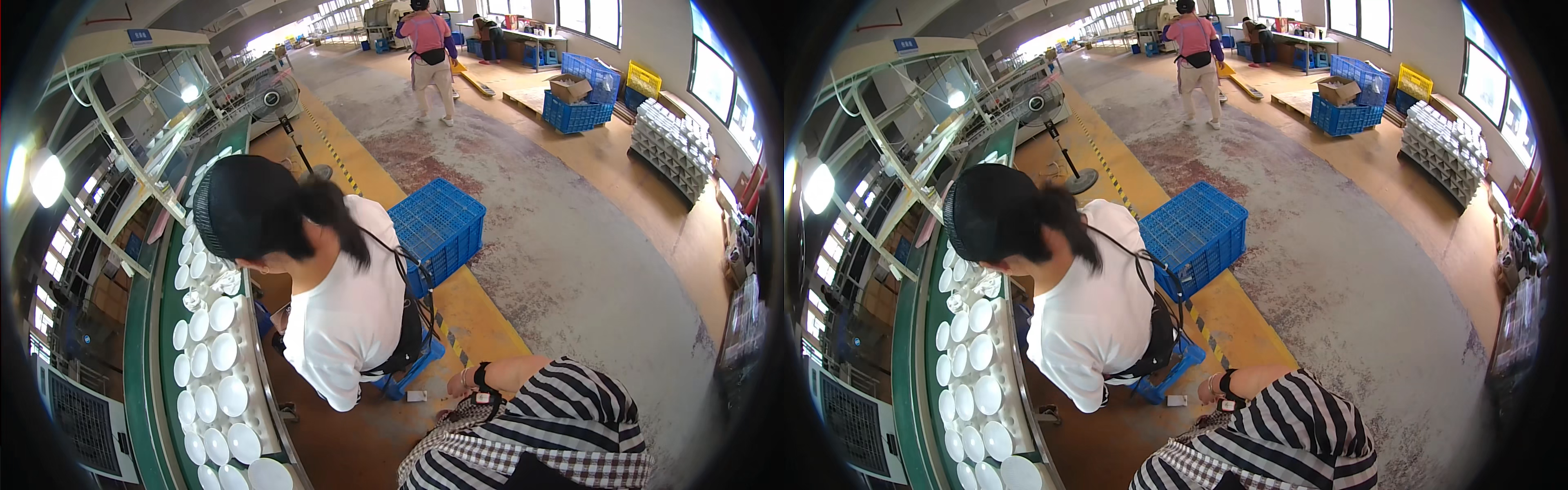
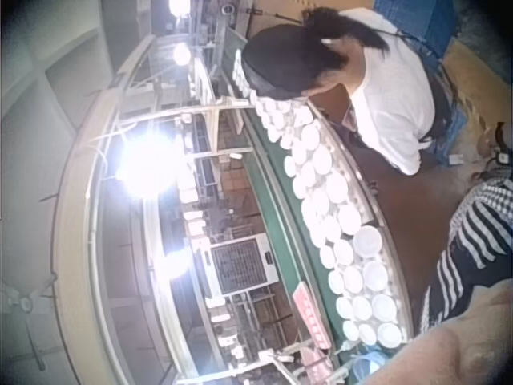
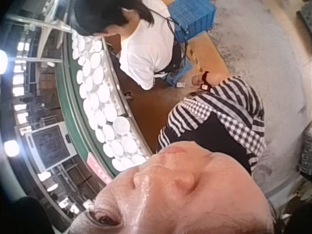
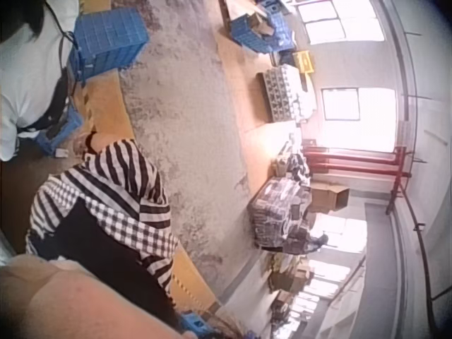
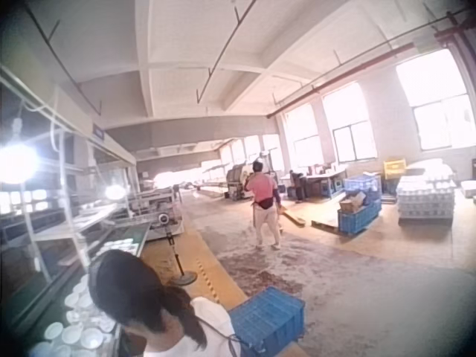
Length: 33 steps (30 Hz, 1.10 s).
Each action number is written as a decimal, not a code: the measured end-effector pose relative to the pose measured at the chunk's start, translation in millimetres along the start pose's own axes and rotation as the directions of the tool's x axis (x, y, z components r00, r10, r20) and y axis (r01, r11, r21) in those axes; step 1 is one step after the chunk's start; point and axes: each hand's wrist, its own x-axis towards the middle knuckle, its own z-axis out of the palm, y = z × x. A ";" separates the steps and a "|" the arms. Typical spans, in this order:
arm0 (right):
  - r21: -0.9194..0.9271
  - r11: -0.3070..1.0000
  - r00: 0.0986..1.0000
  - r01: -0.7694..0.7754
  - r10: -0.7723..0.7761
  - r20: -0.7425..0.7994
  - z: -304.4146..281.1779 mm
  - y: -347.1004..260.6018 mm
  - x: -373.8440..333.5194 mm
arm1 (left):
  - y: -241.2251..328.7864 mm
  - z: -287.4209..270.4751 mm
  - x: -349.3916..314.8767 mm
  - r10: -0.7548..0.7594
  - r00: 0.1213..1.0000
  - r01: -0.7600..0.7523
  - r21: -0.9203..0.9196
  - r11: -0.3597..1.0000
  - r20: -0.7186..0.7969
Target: Assembling white lamp components by wiping, applying liquid, and fitting parts together at a factory workstation.
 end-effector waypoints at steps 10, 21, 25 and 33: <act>-0.167 0.985 0.994 0.042 -0.024 0.106 1.9 41.8 33.9 | -54.0 -25.8 6.8 0.018 0.999 -0.015 0.048 0.999 -0.052; -0.075 0.995 0.997 0.072 -0.071 0.015 6.9 11.8 -6.7 | -168.4 25.3 -113.7 0.032 0.914 0.004 0.088 0.996 -0.404; -0.381 0.922 0.976 -0.063 0.136 0.168 -6.9 -8.3 -10.9 | -186.2 66.8 -141.0 -0.124 0.898 0.144 0.016 0.989 -0.423; -0.846 0.453 0.918 0.282 0.127 0.375 -2.2 -5.9 80.8 | -254.0 101.7 -134.0 -0.342 0.864 0.286 -0.197 0.938 -0.370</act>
